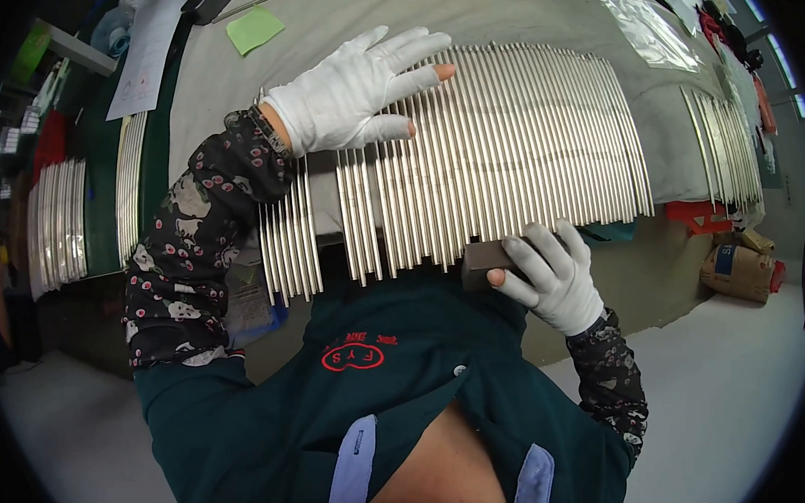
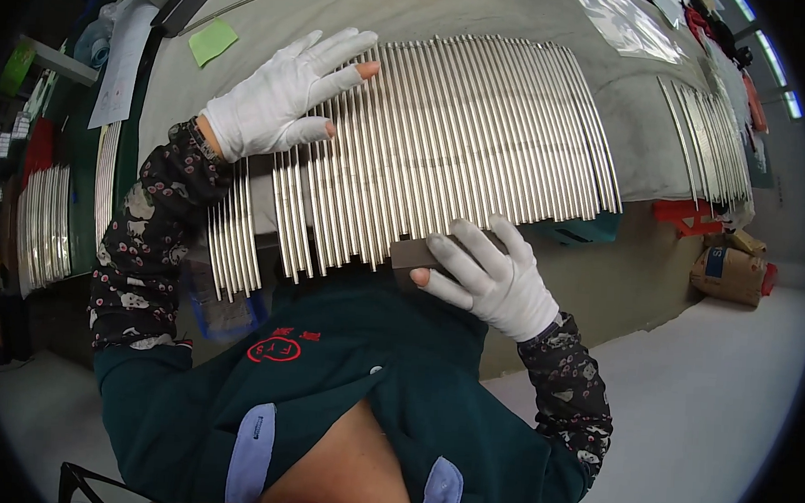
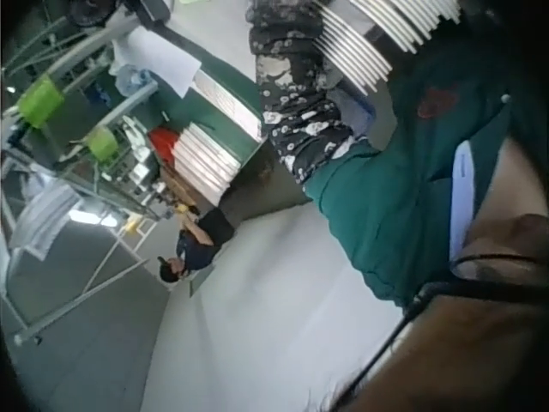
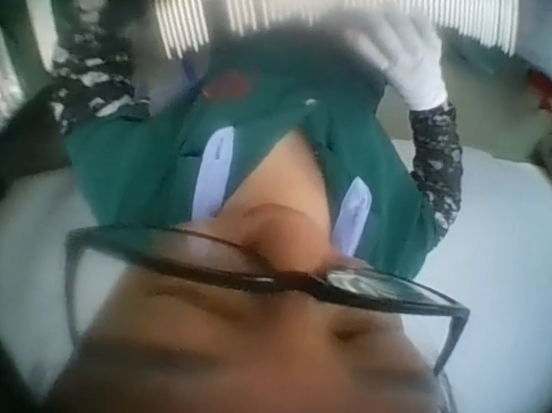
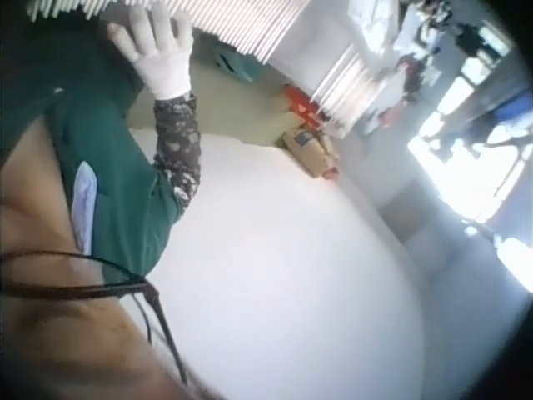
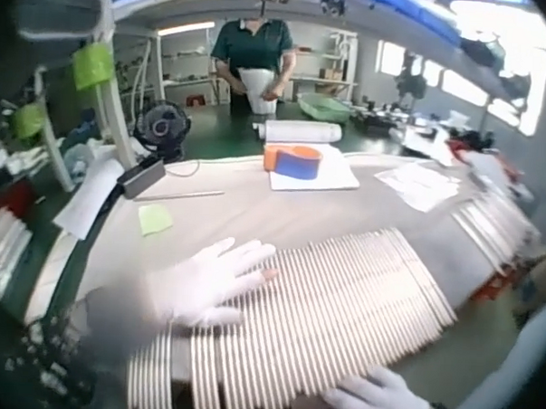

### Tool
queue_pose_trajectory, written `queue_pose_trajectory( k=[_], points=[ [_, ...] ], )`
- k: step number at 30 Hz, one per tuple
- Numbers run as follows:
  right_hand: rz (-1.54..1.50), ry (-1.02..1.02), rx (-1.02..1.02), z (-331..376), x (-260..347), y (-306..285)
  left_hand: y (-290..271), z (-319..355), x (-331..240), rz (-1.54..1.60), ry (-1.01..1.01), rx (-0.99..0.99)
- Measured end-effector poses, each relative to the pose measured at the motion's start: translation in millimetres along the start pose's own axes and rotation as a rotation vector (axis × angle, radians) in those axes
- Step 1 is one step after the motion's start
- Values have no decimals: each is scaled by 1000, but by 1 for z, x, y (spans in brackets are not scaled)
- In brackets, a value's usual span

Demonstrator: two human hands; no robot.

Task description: The recorder uses a sanding block to sand a batch of aligned metal rods on a workbench.

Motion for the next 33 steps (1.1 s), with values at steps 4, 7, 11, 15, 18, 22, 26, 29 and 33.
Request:
queue_pose_trajectory(
  k=[4, 7, 11, 15, 18, 22, 26, 29, 33],
  points=[
    [-21, 21, -124, 11, 18, -16, -12, 64, -1, 29, -53, 41],
    [-49, -67, -149, 2, 40, -16, -8, 98, -10, 60, -102, 87],
    [-114, -99, -82, -27, 43, -3, 7, 93, -16, 23, -170, 216],
    [-106, -74, -106, -34, 50, -14, 16, 48, -16, -12, -145, 170],
    [-130, -59, -182, -35, 69, -24, 18, 26, -16, -18, -139, 159],
    [-264, -127, -188, -52, 107, -16, 13, 30, -11, -15, -155, 109],
    [-245, -316, -137, -60, 137, 9, 1, 56, 5, 15, -238, 66],
    [-184, -291, -220, -62, 138, 24, -5, 75, 8, 59, -303, 73],
    [-74, -250, -293, -69, 132, 29, 12, 87, -5, 47, -263, 186]
  ],
)
Point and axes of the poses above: each hand's wrist, its own z-axis away from the middle knuckle, its own y-axis out of the palm, x = y × z, the point moved 8 cm from there along -z, towards the middle knuckle, and after that the axes turned 14 degrees about y, right-handed, at the moved point
